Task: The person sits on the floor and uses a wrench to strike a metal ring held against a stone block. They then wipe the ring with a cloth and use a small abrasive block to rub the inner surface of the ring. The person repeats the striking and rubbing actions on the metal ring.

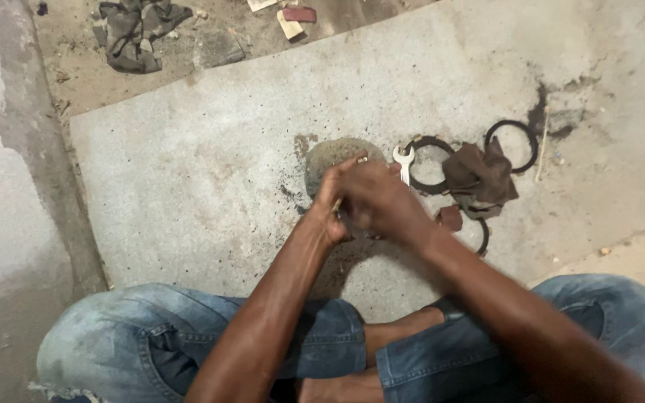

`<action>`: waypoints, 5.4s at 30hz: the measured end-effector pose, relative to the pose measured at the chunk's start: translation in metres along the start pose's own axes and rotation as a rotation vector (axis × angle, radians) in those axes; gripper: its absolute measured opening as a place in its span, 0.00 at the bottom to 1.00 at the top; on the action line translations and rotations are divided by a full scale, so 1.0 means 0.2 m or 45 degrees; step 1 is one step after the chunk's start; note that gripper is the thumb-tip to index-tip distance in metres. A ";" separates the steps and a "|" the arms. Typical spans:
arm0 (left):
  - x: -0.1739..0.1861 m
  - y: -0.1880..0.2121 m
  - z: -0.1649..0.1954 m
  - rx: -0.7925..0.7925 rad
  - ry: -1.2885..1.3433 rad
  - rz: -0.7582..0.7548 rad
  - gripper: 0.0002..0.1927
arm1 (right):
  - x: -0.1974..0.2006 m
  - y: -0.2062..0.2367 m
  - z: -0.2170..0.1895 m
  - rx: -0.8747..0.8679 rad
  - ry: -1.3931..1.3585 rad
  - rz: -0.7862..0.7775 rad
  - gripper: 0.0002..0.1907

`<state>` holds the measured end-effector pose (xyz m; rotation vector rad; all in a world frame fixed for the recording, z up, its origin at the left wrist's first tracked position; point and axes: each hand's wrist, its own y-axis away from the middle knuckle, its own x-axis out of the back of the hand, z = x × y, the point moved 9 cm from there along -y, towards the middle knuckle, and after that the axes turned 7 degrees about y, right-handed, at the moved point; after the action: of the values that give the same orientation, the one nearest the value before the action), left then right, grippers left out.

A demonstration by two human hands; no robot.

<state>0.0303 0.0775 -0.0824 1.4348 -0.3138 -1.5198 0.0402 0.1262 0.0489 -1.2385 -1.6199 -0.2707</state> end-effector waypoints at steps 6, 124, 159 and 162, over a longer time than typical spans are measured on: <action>-0.10 0.05 -0.01 0.075 0.022 -0.206 0.27 | 0.14 -0.02 -0.15 0.222 0.150 0.163 0.15; -0.01 0.04 0.06 -0.205 0.082 -0.010 0.53 | -0.10 0.07 0.17 -1.159 -0.692 -0.168 0.07; -0.25 0.12 0.14 -0.223 0.215 -0.759 0.40 | -0.04 0.04 0.16 -0.942 -0.640 0.030 0.07; -0.15 0.06 0.11 -0.170 0.126 -0.460 0.39 | -0.02 0.04 0.13 -0.866 -0.643 0.095 0.10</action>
<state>0.0113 0.0857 -0.0486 1.5095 0.1132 -1.7125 0.0313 0.1457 0.0307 -2.0009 -1.9806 -0.5214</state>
